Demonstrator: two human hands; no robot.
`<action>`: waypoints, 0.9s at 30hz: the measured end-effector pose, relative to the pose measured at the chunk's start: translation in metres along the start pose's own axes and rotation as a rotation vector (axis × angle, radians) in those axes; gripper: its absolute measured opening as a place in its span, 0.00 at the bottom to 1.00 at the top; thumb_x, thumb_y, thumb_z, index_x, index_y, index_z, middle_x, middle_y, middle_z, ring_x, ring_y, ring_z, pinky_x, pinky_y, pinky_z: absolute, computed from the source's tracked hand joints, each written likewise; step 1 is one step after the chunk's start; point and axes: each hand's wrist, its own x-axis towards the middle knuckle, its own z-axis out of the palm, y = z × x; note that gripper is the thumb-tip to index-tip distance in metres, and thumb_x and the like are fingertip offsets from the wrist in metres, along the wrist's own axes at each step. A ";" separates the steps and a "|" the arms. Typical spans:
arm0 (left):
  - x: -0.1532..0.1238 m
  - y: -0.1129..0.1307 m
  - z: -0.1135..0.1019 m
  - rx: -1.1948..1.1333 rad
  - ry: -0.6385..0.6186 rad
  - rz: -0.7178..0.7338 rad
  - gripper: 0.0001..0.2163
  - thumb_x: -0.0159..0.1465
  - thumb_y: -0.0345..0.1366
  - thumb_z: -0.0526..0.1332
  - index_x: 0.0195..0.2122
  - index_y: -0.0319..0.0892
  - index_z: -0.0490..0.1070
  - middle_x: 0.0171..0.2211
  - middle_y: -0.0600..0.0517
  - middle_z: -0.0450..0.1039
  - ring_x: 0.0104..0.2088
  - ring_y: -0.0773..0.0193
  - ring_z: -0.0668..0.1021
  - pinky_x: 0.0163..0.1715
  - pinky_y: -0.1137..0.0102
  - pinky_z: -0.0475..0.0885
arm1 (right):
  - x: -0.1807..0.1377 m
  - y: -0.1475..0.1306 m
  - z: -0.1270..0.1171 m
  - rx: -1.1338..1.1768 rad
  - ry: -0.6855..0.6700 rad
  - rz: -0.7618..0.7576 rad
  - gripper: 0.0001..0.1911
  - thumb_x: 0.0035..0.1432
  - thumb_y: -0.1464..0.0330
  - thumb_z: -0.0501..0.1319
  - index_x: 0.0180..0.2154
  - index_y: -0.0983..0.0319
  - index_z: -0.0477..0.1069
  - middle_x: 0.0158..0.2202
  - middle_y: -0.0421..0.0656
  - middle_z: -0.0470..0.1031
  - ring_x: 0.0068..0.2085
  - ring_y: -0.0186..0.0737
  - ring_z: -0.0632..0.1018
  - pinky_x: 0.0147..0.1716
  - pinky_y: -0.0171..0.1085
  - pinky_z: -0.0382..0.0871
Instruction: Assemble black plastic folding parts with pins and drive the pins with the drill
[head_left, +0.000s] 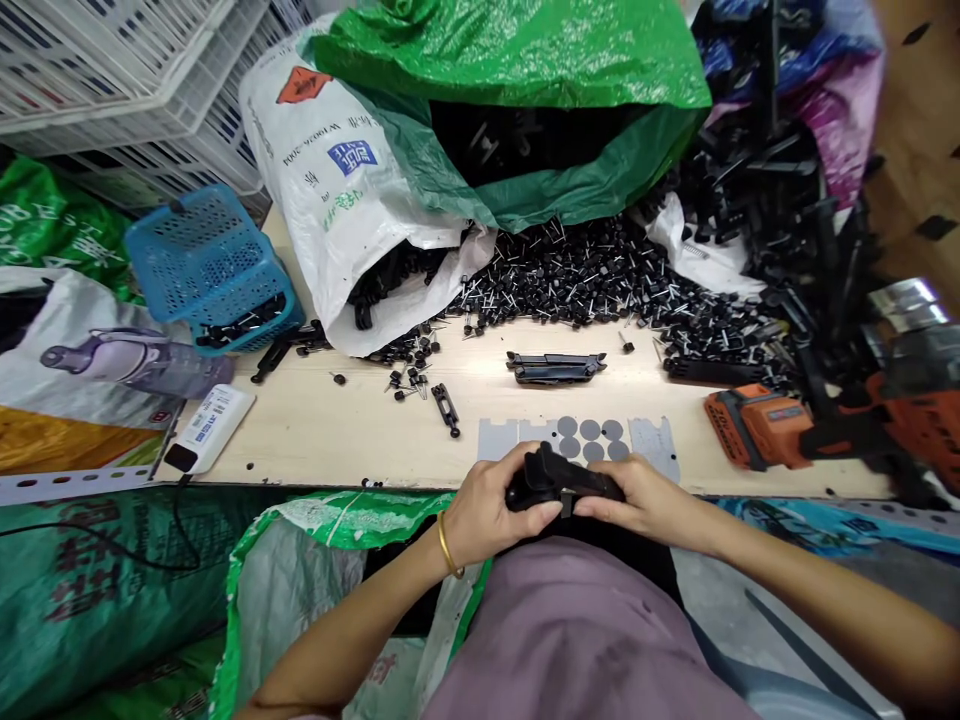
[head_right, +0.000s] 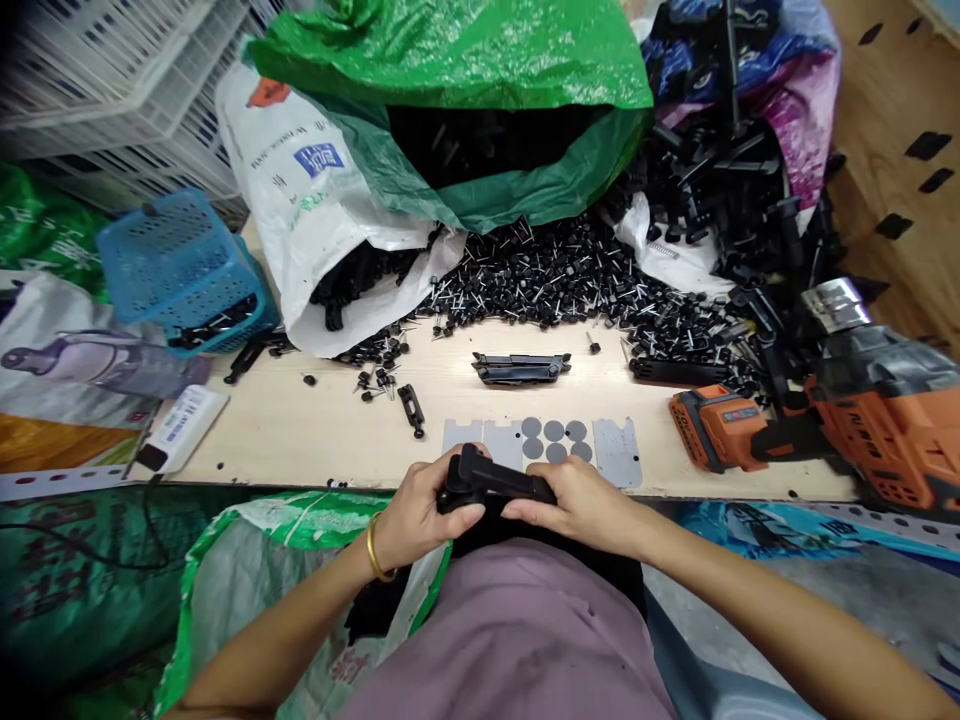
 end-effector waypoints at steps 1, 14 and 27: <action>-0.001 -0.001 -0.001 0.071 -0.034 0.007 0.21 0.59 0.49 0.57 0.49 0.43 0.64 0.28 0.54 0.72 0.25 0.66 0.74 0.27 0.75 0.67 | 0.000 -0.001 -0.003 -0.068 -0.038 -0.028 0.28 0.58 0.45 0.49 0.33 0.64 0.69 0.21 0.41 0.70 0.21 0.32 0.68 0.20 0.30 0.54; -0.004 -0.022 -0.009 0.237 0.110 0.049 0.23 0.60 0.47 0.57 0.53 0.42 0.64 0.31 0.52 0.76 0.28 0.64 0.78 0.30 0.74 0.72 | 0.032 0.005 0.013 -0.056 0.104 -0.112 0.28 0.60 0.46 0.47 0.30 0.64 0.67 0.21 0.40 0.69 0.22 0.32 0.69 0.22 0.30 0.55; 0.012 -0.015 -0.009 0.024 -0.029 0.099 0.32 0.54 0.41 0.63 0.60 0.45 0.55 0.37 0.51 0.74 0.32 0.63 0.76 0.35 0.71 0.71 | 0.052 0.014 -0.073 -0.567 0.028 -0.556 0.20 0.61 0.52 0.51 0.33 0.61 0.68 0.26 0.42 0.70 0.28 0.36 0.68 0.31 0.35 0.56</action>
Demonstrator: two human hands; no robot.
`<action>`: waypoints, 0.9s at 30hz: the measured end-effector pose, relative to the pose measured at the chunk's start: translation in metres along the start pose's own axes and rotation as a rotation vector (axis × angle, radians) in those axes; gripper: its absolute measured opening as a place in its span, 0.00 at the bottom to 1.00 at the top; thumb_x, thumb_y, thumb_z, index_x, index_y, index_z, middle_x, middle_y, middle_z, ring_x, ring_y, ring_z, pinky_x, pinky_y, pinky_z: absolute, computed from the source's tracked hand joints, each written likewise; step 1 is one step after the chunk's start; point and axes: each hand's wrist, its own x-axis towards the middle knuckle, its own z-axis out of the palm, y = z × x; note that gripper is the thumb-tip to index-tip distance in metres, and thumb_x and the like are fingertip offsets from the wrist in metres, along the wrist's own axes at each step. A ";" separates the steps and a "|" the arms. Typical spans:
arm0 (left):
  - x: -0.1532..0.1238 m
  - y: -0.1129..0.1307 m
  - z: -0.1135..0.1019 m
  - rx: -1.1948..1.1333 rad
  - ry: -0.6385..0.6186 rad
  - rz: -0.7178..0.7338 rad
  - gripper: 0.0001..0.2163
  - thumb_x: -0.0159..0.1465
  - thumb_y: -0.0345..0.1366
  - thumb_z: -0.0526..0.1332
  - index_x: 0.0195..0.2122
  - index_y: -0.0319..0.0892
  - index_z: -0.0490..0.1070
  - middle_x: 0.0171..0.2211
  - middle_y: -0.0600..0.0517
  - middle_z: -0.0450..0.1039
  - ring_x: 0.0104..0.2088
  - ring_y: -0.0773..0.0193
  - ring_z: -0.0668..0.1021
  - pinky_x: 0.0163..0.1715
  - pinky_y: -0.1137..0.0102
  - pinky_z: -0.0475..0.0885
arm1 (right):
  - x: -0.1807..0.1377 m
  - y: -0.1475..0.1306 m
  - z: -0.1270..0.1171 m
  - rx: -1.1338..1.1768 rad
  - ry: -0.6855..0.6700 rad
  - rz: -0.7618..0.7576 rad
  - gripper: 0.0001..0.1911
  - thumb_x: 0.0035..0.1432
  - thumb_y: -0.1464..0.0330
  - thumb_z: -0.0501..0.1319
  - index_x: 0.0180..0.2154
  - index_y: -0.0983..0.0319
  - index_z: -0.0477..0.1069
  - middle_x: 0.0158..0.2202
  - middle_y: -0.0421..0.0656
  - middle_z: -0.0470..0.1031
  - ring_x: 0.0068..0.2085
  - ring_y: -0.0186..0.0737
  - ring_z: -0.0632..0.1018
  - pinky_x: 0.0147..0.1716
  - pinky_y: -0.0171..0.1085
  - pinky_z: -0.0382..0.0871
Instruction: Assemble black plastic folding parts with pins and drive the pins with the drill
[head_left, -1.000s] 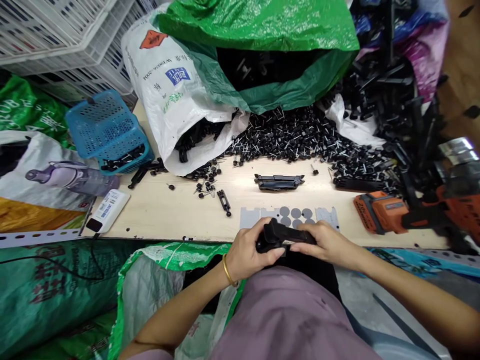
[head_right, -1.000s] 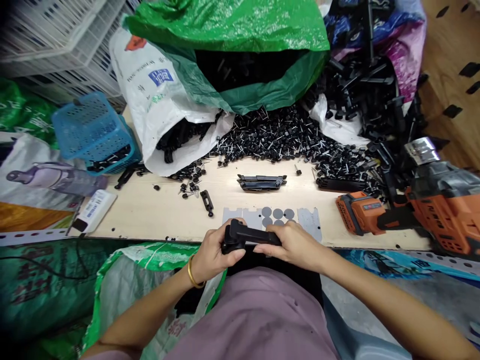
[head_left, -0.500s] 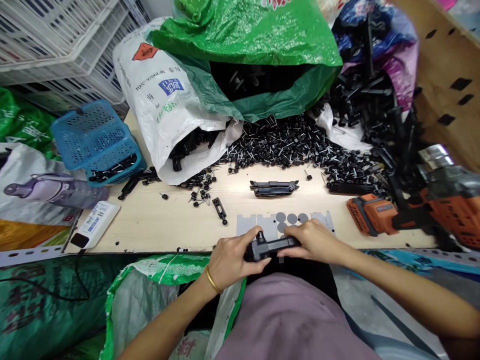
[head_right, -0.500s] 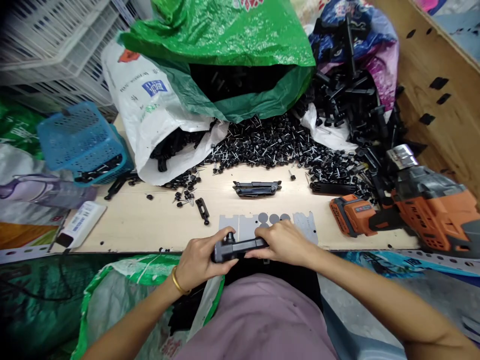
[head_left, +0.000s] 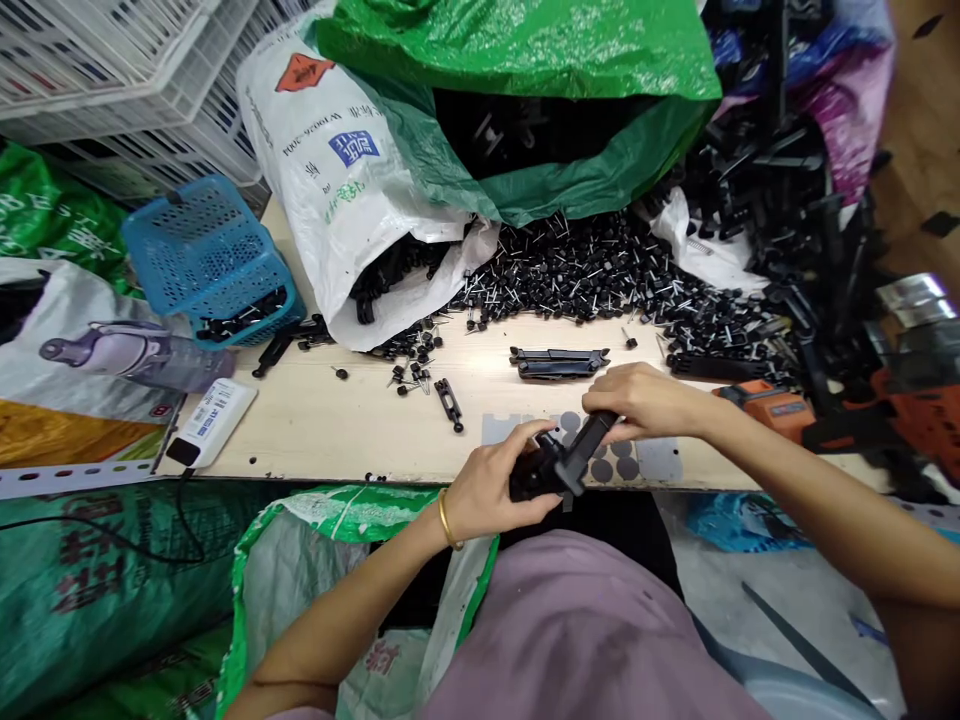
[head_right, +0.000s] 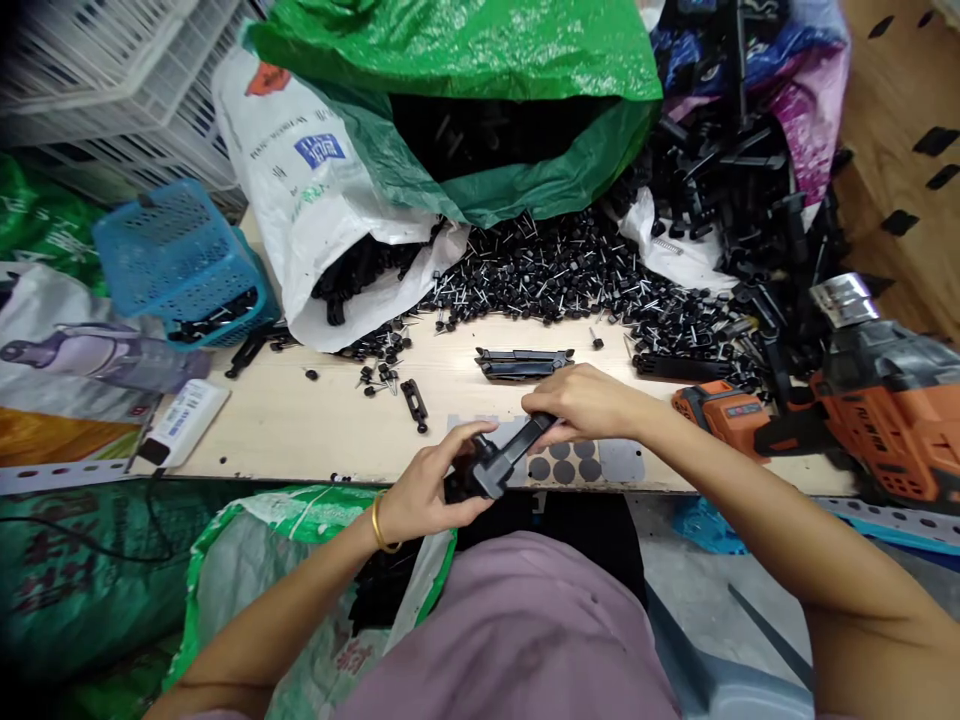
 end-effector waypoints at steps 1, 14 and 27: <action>0.004 -0.003 -0.001 -0.118 -0.116 0.009 0.31 0.54 0.41 0.63 0.59 0.44 0.57 0.37 0.51 0.74 0.33 0.62 0.76 0.36 0.70 0.71 | 0.002 0.000 0.000 -0.040 0.011 -0.037 0.18 0.61 0.54 0.51 0.33 0.61 0.68 0.27 0.42 0.70 0.30 0.37 0.69 0.35 0.36 0.57; 0.020 -0.023 0.059 -0.403 -0.040 -0.090 0.29 0.54 0.44 0.67 0.55 0.41 0.62 0.52 0.43 0.67 0.53 0.52 0.70 0.55 0.59 0.63 | 0.007 -0.023 0.048 0.929 0.589 0.539 0.20 0.62 0.59 0.51 0.52 0.61 0.62 0.47 0.49 0.69 0.46 0.41 0.72 0.41 0.41 0.69; 0.008 -0.006 0.080 -0.635 0.185 -0.305 0.17 0.55 0.42 0.67 0.42 0.39 0.68 0.38 0.49 0.71 0.40 0.63 0.74 0.45 0.67 0.70 | 0.027 -0.059 0.082 1.275 0.920 0.766 0.19 0.58 0.52 0.55 0.27 0.61 0.62 0.23 0.36 0.57 0.24 0.30 0.60 0.24 0.32 0.56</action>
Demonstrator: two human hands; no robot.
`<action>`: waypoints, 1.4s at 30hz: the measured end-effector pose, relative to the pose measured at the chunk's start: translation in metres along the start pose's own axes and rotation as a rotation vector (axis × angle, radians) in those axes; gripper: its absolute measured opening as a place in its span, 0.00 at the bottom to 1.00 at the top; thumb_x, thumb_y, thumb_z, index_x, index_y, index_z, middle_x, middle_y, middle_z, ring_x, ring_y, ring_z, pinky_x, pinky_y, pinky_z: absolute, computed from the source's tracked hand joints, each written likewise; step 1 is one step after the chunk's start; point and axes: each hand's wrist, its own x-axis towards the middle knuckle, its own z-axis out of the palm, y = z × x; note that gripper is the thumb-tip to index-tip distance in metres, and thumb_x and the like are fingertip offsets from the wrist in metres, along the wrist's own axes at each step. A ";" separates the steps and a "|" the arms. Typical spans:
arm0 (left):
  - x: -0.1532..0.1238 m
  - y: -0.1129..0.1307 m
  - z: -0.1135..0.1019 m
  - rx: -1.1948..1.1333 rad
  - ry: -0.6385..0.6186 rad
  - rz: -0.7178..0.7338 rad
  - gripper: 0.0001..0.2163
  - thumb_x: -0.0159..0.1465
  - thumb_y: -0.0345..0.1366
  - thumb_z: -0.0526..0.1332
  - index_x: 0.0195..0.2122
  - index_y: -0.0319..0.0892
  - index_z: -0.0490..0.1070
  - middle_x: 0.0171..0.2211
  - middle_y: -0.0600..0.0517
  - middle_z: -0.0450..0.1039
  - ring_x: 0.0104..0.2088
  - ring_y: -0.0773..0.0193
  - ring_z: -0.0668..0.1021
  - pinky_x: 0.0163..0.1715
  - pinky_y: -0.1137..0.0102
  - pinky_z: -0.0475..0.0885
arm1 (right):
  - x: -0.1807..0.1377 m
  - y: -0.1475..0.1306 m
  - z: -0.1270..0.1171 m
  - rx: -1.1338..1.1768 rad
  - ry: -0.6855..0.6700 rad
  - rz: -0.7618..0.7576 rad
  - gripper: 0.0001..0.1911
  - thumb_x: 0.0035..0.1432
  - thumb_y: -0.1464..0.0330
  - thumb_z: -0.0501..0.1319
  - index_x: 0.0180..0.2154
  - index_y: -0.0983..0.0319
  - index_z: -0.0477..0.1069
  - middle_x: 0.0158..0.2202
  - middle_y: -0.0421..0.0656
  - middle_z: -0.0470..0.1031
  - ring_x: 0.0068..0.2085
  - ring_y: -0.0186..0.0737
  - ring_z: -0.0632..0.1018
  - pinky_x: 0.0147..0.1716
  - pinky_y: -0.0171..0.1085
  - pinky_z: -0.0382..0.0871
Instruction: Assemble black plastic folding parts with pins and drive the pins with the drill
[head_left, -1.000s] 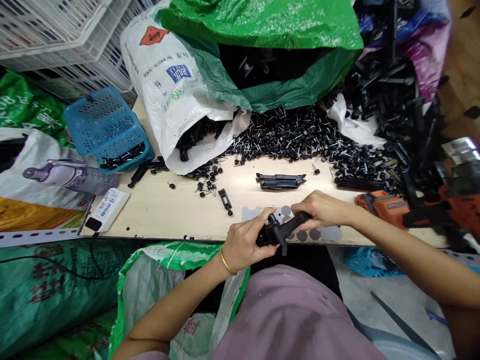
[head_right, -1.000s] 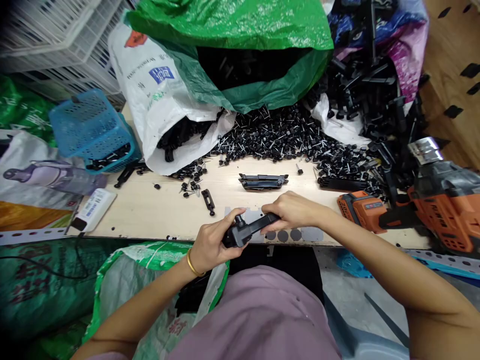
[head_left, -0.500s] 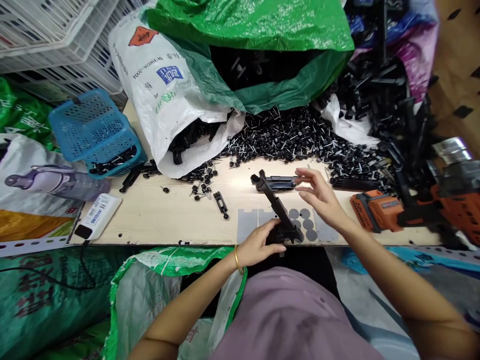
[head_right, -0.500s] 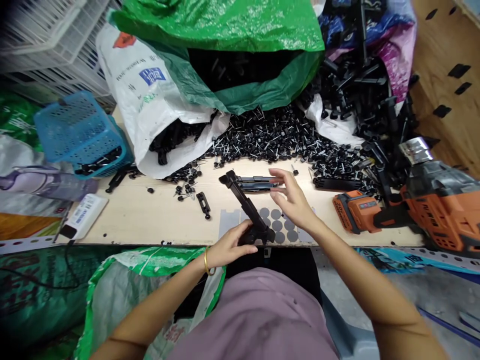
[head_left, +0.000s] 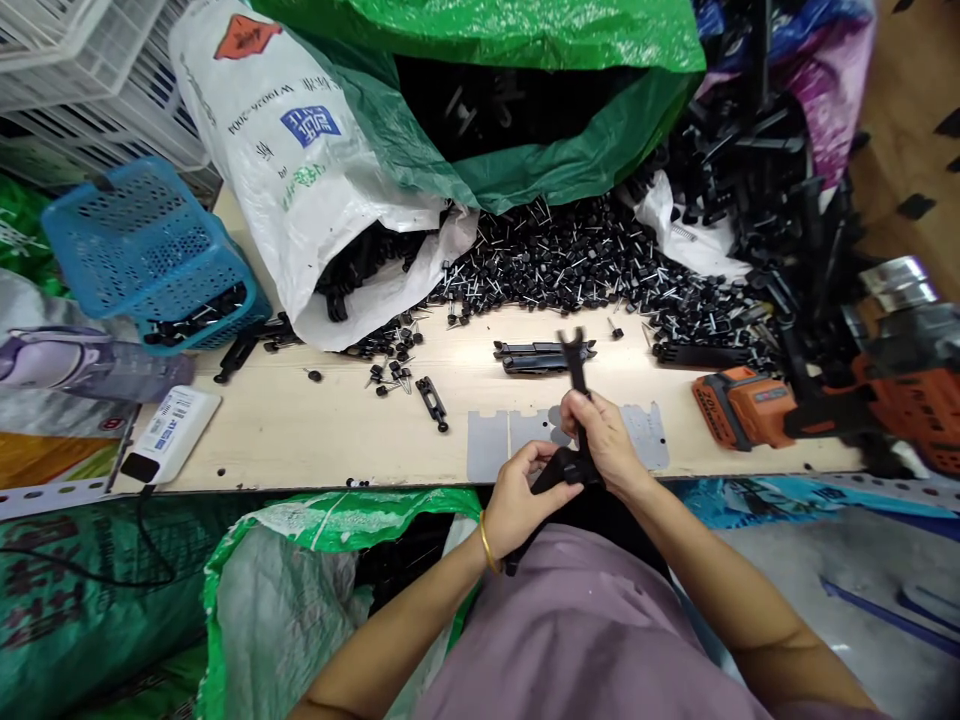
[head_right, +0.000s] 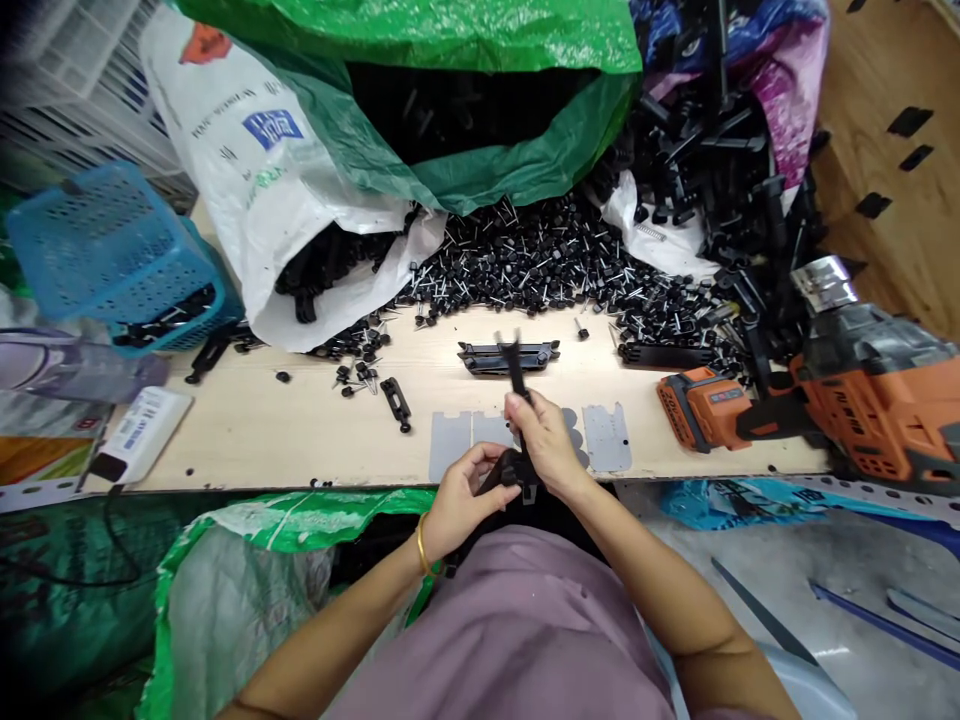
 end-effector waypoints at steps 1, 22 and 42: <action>-0.001 -0.001 0.005 -0.054 0.057 0.003 0.17 0.56 0.41 0.66 0.43 0.39 0.66 0.39 0.49 0.71 0.41 0.63 0.74 0.45 0.67 0.70 | -0.001 0.001 0.003 0.073 0.071 -0.012 0.19 0.58 0.52 0.54 0.27 0.61 0.60 0.22 0.35 0.56 0.23 0.30 0.59 0.23 0.32 0.55; -0.005 0.017 -0.007 0.257 0.018 0.158 0.14 0.54 0.38 0.67 0.38 0.41 0.65 0.35 0.52 0.69 0.37 0.64 0.73 0.36 0.72 0.69 | 0.016 -0.011 -0.012 -0.035 -0.580 -0.251 0.20 0.57 0.53 0.56 0.23 0.62 0.61 0.21 0.37 0.59 0.23 0.31 0.60 0.24 0.34 0.54; 0.017 -0.018 -0.006 0.537 0.400 0.269 0.21 0.57 0.33 0.62 0.51 0.41 0.59 0.47 0.44 0.69 0.49 0.56 0.72 0.48 0.61 0.69 | -0.017 0.028 -0.011 -0.572 -0.175 -0.027 0.14 0.63 0.57 0.49 0.30 0.59 0.58 0.23 0.35 0.61 0.25 0.33 0.64 0.26 0.32 0.56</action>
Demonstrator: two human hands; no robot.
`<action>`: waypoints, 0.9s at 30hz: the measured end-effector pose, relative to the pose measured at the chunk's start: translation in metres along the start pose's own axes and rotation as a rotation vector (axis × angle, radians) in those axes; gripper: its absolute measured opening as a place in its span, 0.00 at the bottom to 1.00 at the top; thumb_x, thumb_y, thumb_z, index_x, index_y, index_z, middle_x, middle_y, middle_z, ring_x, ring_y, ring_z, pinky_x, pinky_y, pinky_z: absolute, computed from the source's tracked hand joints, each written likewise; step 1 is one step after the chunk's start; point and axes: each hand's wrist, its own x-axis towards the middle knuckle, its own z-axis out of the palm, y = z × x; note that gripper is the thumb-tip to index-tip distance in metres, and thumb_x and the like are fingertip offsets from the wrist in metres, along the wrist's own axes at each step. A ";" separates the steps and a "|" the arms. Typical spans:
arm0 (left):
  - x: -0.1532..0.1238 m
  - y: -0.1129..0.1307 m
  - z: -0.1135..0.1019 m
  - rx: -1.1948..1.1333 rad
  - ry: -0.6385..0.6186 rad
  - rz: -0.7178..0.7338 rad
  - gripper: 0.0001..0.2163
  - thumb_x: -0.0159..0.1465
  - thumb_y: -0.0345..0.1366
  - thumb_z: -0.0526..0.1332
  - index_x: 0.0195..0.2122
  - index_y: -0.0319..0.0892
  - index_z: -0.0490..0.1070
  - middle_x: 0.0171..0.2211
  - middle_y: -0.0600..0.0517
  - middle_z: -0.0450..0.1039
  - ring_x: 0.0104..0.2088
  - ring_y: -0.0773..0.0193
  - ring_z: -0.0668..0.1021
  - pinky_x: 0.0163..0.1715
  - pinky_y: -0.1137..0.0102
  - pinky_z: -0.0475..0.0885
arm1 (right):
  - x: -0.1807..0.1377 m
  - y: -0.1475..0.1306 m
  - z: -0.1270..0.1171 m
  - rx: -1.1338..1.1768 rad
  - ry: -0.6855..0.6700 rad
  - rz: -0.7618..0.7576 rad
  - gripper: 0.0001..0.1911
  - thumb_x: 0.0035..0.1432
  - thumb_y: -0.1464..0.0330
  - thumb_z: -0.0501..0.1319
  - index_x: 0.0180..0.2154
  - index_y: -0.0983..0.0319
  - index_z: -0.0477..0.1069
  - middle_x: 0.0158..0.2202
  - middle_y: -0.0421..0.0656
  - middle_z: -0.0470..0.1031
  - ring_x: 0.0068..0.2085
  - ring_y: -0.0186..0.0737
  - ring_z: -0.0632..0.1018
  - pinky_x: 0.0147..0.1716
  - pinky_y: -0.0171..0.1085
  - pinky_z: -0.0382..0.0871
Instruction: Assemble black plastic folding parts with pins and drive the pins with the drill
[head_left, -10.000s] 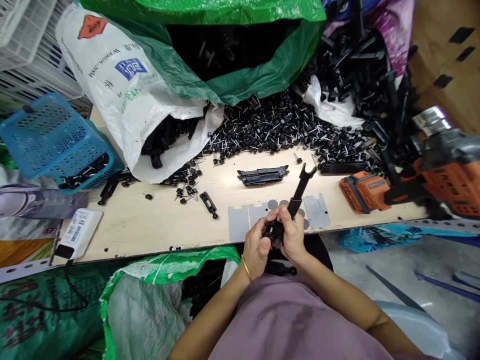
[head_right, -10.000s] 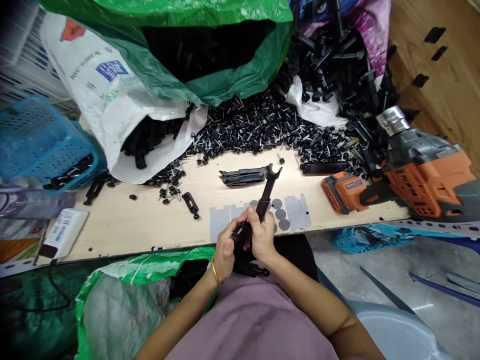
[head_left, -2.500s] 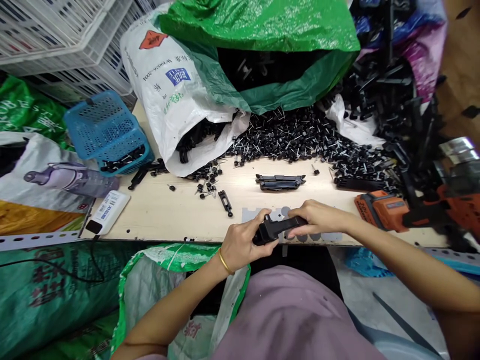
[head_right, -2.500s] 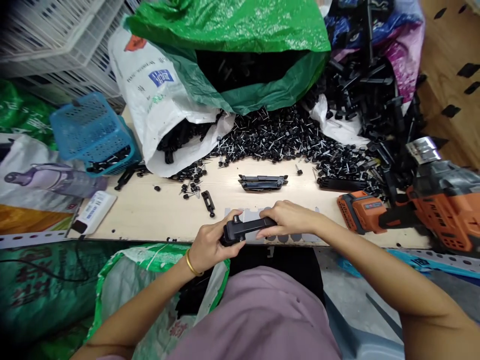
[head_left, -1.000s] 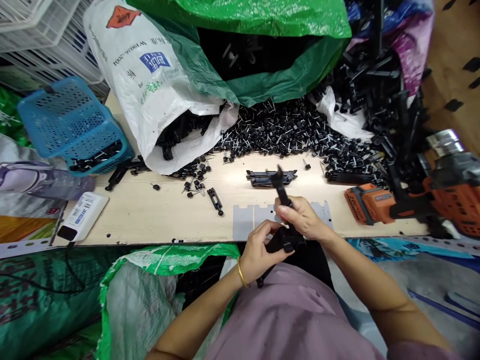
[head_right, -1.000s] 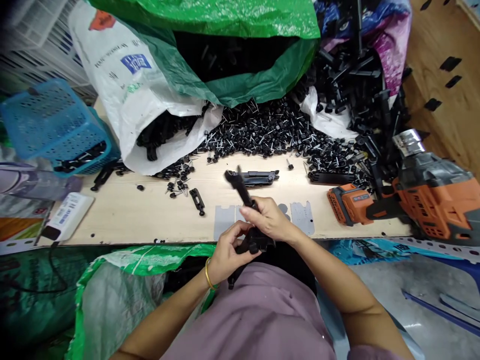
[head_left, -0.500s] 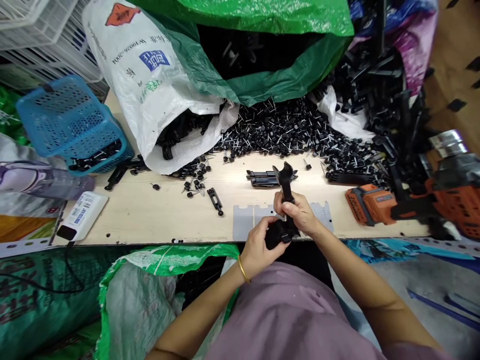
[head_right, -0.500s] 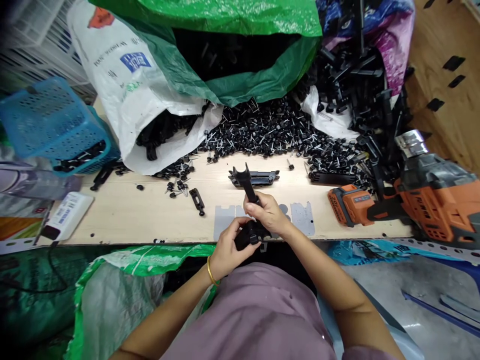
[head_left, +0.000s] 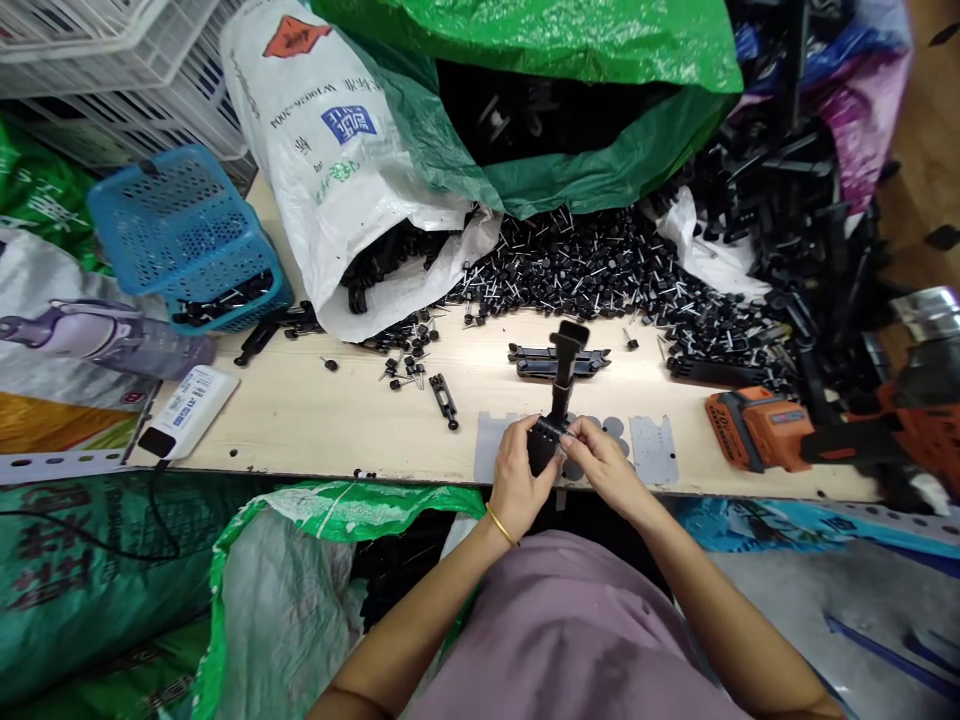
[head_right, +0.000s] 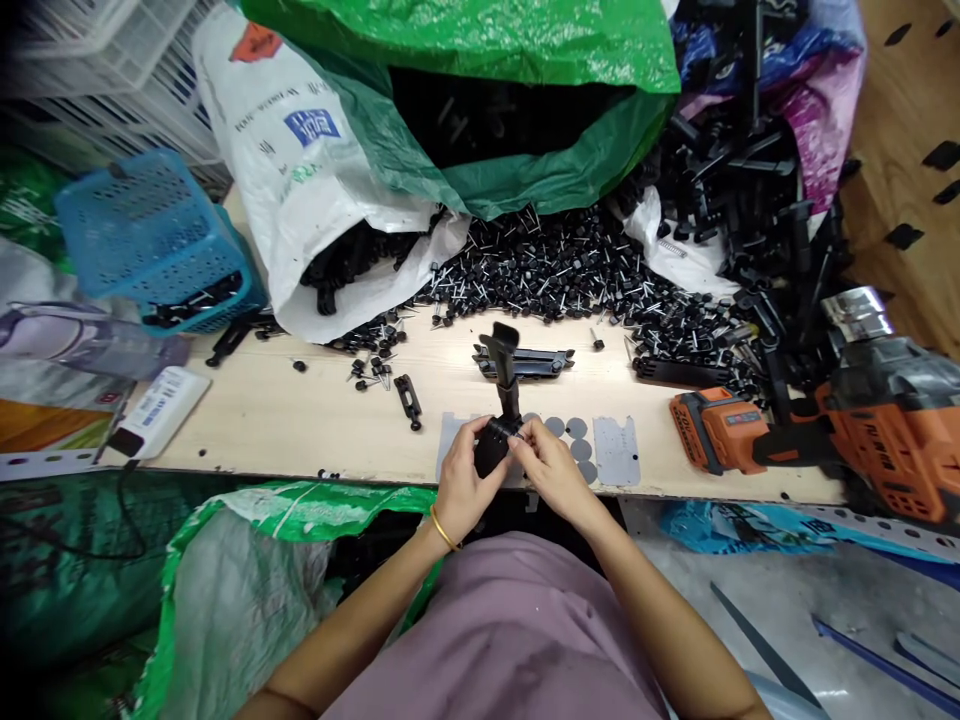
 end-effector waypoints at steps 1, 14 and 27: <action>0.000 -0.001 -0.001 0.006 0.002 0.008 0.21 0.57 0.32 0.63 0.51 0.42 0.59 0.47 0.44 0.69 0.49 0.56 0.72 0.48 0.61 0.69 | 0.001 0.001 -0.002 0.001 -0.025 -0.013 0.14 0.63 0.57 0.49 0.30 0.59 0.58 0.23 0.35 0.61 0.25 0.33 0.64 0.26 0.32 0.57; 0.005 -0.003 -0.005 0.071 0.026 0.049 0.18 0.57 0.29 0.61 0.48 0.42 0.60 0.42 0.47 0.69 0.45 0.57 0.73 0.45 0.61 0.70 | 0.002 0.011 0.007 -0.313 0.187 -0.281 0.06 0.62 0.66 0.51 0.33 0.60 0.62 0.29 0.42 0.66 0.30 0.38 0.66 0.30 0.37 0.58; 0.010 0.001 -0.012 0.138 -0.062 0.090 0.15 0.59 0.29 0.58 0.47 0.42 0.58 0.41 0.46 0.67 0.44 0.56 0.71 0.45 0.61 0.69 | 0.010 0.019 0.000 -0.326 0.110 -0.366 0.07 0.61 0.67 0.52 0.31 0.59 0.64 0.27 0.42 0.66 0.29 0.37 0.66 0.31 0.38 0.59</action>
